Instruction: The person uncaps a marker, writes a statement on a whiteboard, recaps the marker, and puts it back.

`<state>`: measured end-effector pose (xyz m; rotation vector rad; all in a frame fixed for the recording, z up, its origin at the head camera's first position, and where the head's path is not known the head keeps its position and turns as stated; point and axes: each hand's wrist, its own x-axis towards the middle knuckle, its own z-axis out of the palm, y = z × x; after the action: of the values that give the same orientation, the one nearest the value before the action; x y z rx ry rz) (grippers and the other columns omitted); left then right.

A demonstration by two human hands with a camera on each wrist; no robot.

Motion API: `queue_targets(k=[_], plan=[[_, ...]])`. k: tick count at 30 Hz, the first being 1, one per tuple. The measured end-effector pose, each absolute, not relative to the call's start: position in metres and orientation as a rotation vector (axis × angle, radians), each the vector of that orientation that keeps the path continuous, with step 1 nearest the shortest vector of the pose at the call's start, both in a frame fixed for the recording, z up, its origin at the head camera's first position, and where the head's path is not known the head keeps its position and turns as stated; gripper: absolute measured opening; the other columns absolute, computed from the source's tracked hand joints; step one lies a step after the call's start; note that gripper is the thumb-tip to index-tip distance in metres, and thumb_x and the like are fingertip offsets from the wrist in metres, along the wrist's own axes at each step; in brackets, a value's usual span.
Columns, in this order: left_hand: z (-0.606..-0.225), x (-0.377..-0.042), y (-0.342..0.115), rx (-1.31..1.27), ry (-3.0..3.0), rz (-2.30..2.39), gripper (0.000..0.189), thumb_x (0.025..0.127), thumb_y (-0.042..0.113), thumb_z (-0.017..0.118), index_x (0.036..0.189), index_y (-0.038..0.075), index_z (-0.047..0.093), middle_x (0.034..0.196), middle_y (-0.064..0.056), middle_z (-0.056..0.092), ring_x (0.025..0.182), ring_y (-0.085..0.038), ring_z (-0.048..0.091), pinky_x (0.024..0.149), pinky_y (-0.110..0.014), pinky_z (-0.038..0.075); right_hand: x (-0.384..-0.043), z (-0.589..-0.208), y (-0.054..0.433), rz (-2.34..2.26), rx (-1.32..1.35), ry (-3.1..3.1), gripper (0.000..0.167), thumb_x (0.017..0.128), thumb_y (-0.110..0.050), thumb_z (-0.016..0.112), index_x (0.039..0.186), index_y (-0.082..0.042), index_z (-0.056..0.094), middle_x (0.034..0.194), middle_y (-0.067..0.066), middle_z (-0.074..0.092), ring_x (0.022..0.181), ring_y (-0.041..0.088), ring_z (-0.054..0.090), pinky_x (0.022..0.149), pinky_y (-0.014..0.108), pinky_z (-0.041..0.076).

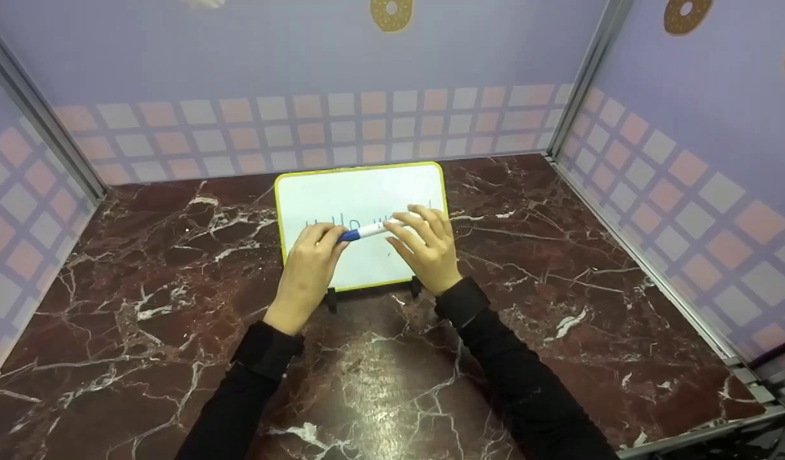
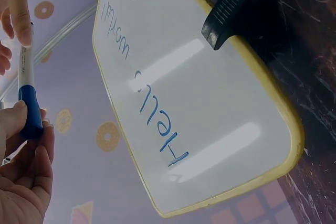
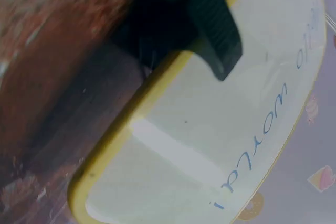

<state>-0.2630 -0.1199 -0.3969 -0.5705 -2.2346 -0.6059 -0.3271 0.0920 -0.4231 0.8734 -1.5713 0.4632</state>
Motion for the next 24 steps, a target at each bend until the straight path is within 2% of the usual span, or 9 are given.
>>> queue_targets(k=[5, 20, 24], plan=[[-0.3965, -0.2625, -0.1192, -0.586, -2.231, -0.565, 0.020, 0.093, 0.011, 0.066, 0.105, -0.004, 0.070, 0.102, -0.017, 0.066, 0.096, -0.030, 0.064, 0.087, -0.037, 0.059, -0.3288, -0.4247, 0.0919, 0.365, 0.910, -1.549, 0.025, 0.081, -0.013, 0.081, 0.105, -0.015, 0.076, 0.105, 0.004, 0.074, 0.105, 0.025, 0.063, 0.091, 0.039, 0.051], [-0.3989, -0.2635, -0.1196, -0.631, -2.246, -0.574, 0.020, 0.093, 0.010, 0.067, 0.106, -0.004, 0.070, 0.104, -0.017, 0.066, 0.097, -0.030, 0.065, 0.089, -0.036, 0.059, -0.3291, -0.4247, 0.0934, 0.392, 0.985, -1.577, 0.024, 0.078, -0.004, 0.080, 0.101, -0.009, 0.077, 0.094, 0.006, 0.071, 0.088, 0.023, 0.063, 0.077, 0.034, 0.055], [-0.3977, -0.2637, -0.1216, -0.632, -2.249, -0.568, 0.030, 0.092, 0.015, 0.070, 0.117, -0.001, 0.068, 0.111, -0.015, 0.067, 0.105, -0.030, 0.063, 0.096, -0.039, 0.055, -0.3296, -0.4222, 0.0966, 0.431, 0.974, -1.580, 0.021, 0.079, -0.003, 0.080, 0.099, -0.008, 0.077, 0.093, 0.007, 0.072, 0.088, 0.023, 0.063, 0.077, 0.034, 0.055]])
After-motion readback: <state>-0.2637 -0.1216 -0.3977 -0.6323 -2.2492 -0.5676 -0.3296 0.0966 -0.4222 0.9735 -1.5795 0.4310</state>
